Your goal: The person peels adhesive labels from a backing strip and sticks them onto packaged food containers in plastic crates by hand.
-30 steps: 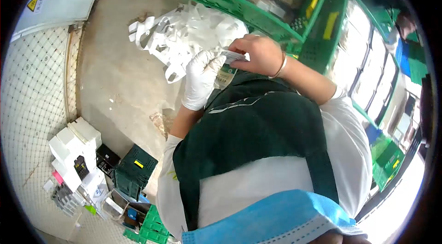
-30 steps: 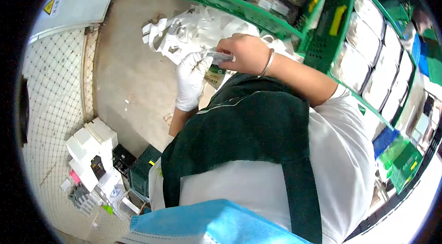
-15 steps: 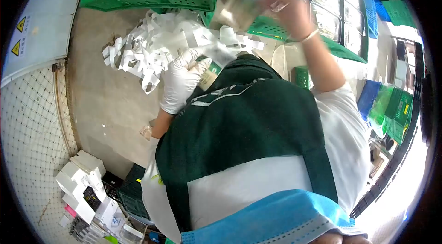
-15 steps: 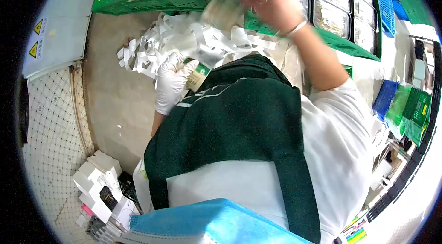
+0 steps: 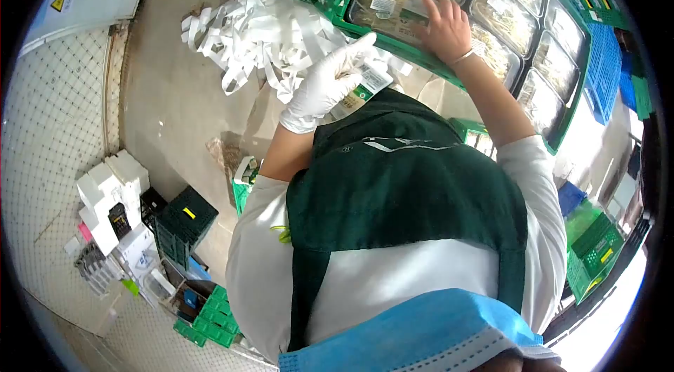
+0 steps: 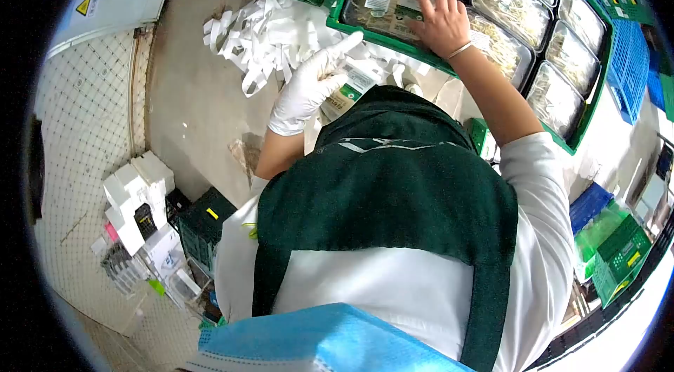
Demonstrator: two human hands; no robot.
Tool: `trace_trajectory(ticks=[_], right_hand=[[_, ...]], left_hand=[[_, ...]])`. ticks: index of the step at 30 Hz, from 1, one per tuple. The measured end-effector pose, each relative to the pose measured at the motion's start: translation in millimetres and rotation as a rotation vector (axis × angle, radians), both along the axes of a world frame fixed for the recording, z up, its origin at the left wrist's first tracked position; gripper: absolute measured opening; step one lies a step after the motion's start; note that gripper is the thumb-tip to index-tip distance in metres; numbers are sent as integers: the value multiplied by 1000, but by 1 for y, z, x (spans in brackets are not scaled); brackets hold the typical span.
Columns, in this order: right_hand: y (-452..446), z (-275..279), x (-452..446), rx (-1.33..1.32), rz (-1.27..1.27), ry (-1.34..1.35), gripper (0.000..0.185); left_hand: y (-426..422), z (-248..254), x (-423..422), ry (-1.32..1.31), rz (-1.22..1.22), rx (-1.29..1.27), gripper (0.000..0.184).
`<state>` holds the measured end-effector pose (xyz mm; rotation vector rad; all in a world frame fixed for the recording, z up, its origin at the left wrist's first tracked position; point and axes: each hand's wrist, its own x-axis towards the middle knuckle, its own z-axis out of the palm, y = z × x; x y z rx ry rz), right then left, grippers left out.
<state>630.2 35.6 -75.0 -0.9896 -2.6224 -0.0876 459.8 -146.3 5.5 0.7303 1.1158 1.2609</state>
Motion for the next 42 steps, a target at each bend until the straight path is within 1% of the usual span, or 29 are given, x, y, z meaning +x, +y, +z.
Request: trace_trajectory(ticks=[3,6,7,8,9,10,11,13,14,15,17,19,20,21,22,23,24,25,27,28,29,31,33,34,35,37,39,41,42], right_hand=[[5,-7,8,17,165,-127,68],[11,-7,10,-103,82,-217,71],[13,-1,12,-155,37,-294,73],[12,8,19,-3,36,-240,64],[10,22,22,7,38,-246,64],[5,39,23,-378,96,-65,55],[-6,54,24,-768,145,123,46],[-40,80,14,-858,283,259,31],[-50,85,10,-846,262,193,32],[-57,86,5,-807,185,245,29],[-58,87,-3,-827,136,352,24],[-49,90,-6,-872,144,484,15],[-30,92,-5,-594,140,416,13],[4,91,-2,-441,112,429,9],[50,88,6,-412,126,465,12],[77,96,7,-391,-73,298,20],[100,95,7,-332,44,269,28],[119,66,6,-318,52,214,35],[135,11,0,-98,27,1,39],[129,-1,-4,-47,-18,-103,43],[125,-11,-6,-15,-79,-76,48],[115,-19,-8,66,-201,16,59],[108,-17,-6,110,-138,-37,63],[109,-14,-5,166,-93,-86,68],[114,-20,0,47,-20,-128,71],[120,-7,6,13,-60,-268,71],[123,14,18,-14,-47,-363,65],[111,34,29,-341,41,-81,59],[93,59,32,-798,142,194,49]], left_hand=[[-2,-17,9,79,56,-123,30],[4,-19,10,243,30,-26,21],[9,-14,10,242,23,-26,21],[14,-10,10,162,25,-13,20],[20,-7,12,80,32,5,20],[28,-6,19,71,83,119,24],[31,-7,23,65,82,120,24],[37,-9,25,190,95,131,23],[41,-3,22,303,22,127,23],[43,-2,17,298,18,136,23],[44,-3,8,482,53,18,20],[48,-6,3,484,61,32,19],[52,-8,2,489,73,46,19],[55,-10,1,494,87,58,21],[56,-12,-4,482,69,172,18],[52,-7,-8,171,52,-13,14],[48,-9,-16,152,33,-71,13],[43,-14,-24,138,13,-130,11],[38,-19,-29,103,59,-138,7],[37,-20,-30,338,15,-18,7],[35,-22,-29,571,-30,100,7],[33,-26,-23,567,1,8,10],[35,-15,-12,12,122,-164,18],[38,-16,-5,-66,204,-102,22],[44,-13,2,-62,209,-103,22],[53,-5,16,-85,291,-135,22],[60,-6,23,-15,245,-110,19],[72,-11,33,137,228,-99,14],[78,-16,39,118,213,-29,12]])
